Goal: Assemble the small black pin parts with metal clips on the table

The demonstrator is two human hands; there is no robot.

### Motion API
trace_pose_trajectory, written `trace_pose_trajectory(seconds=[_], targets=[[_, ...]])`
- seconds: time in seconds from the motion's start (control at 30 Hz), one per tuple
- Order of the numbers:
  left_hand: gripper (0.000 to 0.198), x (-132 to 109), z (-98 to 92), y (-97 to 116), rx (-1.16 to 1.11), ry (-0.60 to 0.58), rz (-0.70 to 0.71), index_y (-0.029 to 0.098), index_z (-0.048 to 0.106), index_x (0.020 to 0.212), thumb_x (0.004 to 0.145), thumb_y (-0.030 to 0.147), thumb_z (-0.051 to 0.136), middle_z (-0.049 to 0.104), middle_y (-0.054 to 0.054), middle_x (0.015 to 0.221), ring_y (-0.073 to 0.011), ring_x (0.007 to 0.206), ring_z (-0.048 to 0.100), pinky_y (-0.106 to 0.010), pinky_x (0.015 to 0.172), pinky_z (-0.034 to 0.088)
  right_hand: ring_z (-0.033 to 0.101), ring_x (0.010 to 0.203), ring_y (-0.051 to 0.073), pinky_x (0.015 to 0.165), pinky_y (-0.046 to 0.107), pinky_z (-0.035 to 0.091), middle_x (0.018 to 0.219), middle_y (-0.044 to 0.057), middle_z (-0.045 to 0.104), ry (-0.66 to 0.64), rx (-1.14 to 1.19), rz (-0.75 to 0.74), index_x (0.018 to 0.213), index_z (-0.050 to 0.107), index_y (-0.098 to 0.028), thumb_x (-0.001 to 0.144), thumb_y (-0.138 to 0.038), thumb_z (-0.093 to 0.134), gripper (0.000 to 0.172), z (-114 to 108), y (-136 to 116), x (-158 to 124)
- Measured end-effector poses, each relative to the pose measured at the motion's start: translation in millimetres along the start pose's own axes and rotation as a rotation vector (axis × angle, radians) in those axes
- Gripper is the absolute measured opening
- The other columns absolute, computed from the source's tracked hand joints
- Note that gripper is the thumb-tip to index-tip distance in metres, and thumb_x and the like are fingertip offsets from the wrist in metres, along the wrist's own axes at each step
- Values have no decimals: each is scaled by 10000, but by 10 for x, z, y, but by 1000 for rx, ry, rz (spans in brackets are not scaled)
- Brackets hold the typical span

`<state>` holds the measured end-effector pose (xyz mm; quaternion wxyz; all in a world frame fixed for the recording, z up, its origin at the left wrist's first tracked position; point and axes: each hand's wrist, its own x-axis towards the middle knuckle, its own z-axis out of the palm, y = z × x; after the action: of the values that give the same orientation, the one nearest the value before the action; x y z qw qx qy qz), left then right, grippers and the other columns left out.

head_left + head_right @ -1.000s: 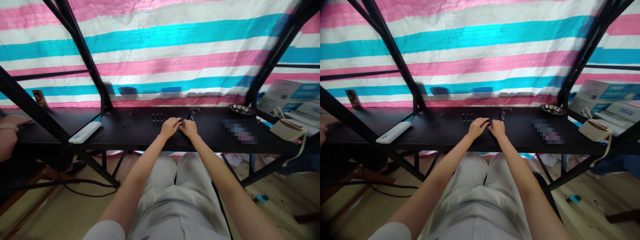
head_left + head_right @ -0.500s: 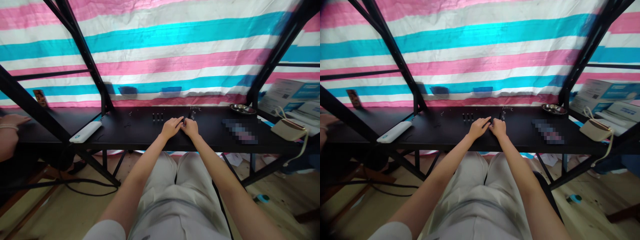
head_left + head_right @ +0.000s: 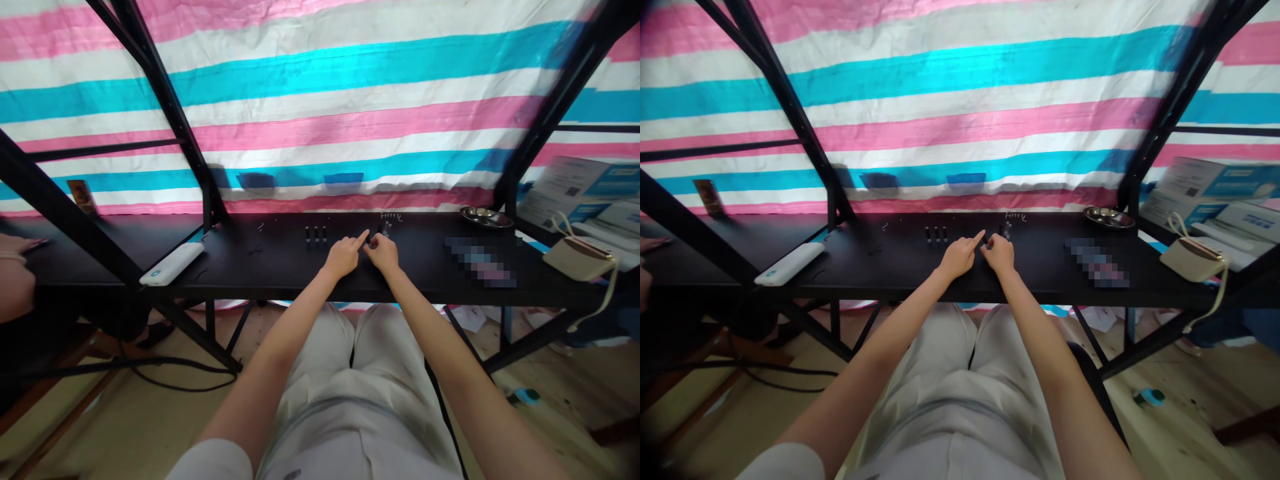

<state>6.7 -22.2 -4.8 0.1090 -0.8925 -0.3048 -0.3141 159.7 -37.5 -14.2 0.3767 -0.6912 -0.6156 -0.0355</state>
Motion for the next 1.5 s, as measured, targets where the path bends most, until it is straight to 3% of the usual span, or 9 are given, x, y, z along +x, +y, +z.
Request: trace_pose_trajectory(seconds=[0.27,0.43,0.63,0.77,1.5], targets=[[669,3,-24,-18,6,-81,-242,91,226,1440,794,98,398,611,-123,979,-222,886,536,-312,750,446,519,681,158,670,274,349,703,25,575,82,99,-229,759,569,-185,809,-287,499,133,-28,-25,-11],[606,7,-75,-4,-35,-79,-279,113,232,1436,846,117,371,615,-113,1017,-206,923,542,-303,792,451,509,693,174,676,295,345,689,32,556,128,139,-366,759,567,-187,843,-297,488,158,-11,-17,-18],[383,14,-110,-28,-198,116,-328,157,492,1251,960,263,266,646,-94,987,-180,892,571,-292,827,451,515,717,181,675,300,329,709,37,571,100,107,-400,813,584,-181,859,-278,490,143,1,-29,-22],[325,10,-111,-46,-271,185,-312,158,564,1086,962,277,288,645,-82,957,-167,874,578,-280,824,455,513,711,182,670,304,314,707,39,583,64,67,-431,811,583,-180,855,-264,495,129,5,-52,-26],[228,13,-53,-54,-245,104,-332,191,522,1037,953,271,326,603,-61,889,-161,826,583,-266,753,465,509,680,172,656,296,298,661,19,556,39,52,-437,738,565,-185,811,-261,527,112,11,-39,-26]])
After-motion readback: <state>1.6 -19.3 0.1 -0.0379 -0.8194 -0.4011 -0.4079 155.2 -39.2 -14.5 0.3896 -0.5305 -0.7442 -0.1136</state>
